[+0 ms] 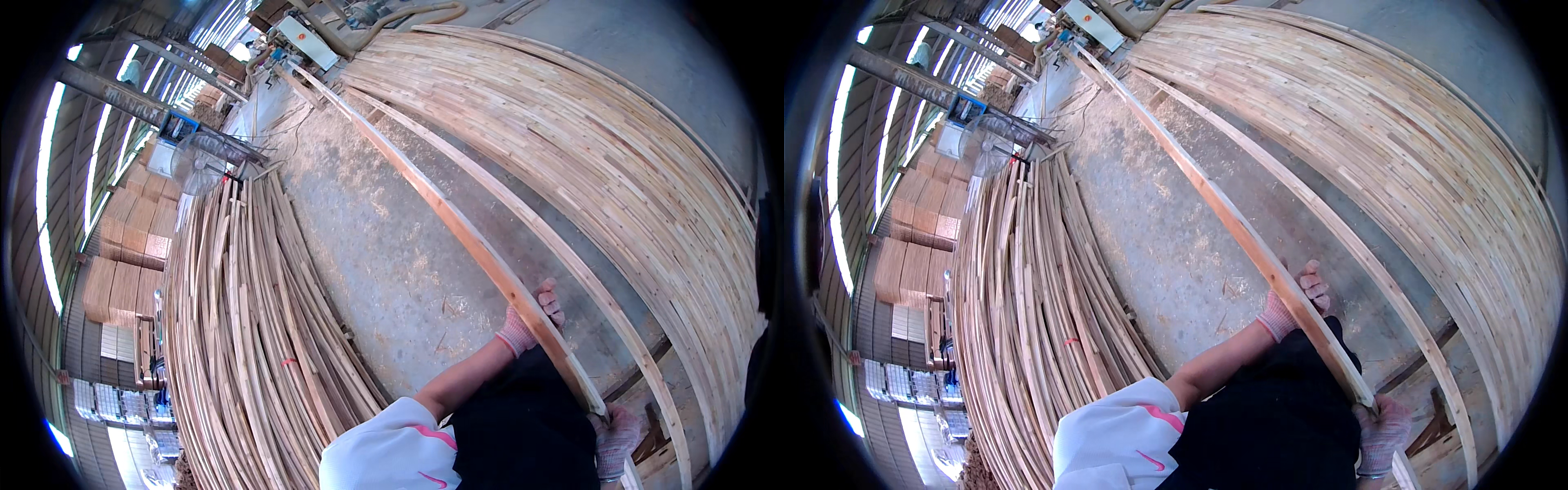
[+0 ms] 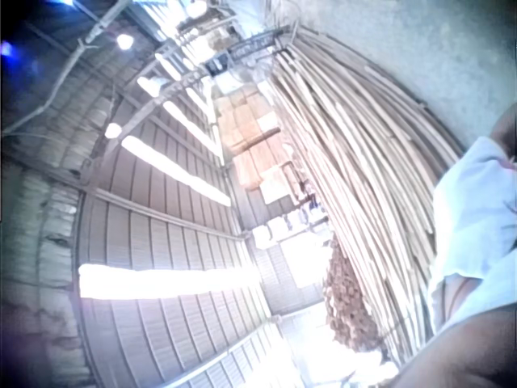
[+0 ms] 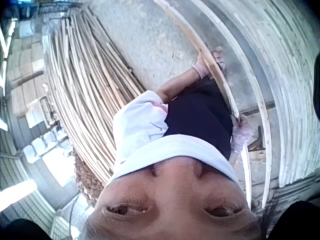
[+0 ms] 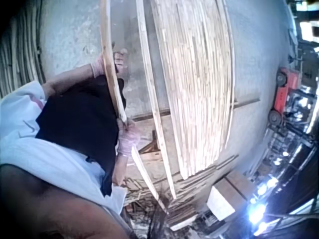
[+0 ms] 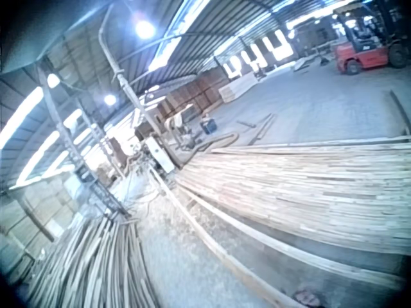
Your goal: The person moves long wood strips by hand from one stack to another in a large industrial space.
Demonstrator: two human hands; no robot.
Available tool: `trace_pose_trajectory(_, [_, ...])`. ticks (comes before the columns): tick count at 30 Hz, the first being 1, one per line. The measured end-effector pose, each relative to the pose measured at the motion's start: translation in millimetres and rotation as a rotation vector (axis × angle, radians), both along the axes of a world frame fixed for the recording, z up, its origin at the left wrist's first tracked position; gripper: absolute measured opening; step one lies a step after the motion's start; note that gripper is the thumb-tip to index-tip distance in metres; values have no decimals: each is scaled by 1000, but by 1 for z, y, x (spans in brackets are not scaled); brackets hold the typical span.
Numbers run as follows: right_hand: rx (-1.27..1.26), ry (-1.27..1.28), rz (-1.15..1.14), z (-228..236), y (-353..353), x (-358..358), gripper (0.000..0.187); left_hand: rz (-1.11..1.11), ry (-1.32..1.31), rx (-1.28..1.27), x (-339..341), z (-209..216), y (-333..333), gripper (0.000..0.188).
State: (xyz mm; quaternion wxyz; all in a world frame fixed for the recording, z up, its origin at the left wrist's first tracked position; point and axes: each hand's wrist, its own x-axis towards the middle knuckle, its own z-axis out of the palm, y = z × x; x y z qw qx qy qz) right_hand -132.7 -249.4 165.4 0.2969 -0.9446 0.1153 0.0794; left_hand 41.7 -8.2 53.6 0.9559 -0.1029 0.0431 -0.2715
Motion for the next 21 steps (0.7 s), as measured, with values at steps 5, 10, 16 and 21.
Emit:
trace_pose_trajectory(5, [134,-28,-31,-20,-4,-1,31,20,66,82,2,-5,5,42])
trace_pose_trajectory(10, [69,-98,30,-38,-7,-4,33,34,111,129,5,-7,10,40])
trace_pose_trajectory(16, [78,41,-34,-36,-1,0,32,-90,208,369,-30,58,17,60])
trace_pose_trajectory(21, [-94,9,119,-41,6,9,32,-372,-36,575,-63,16,15,65])
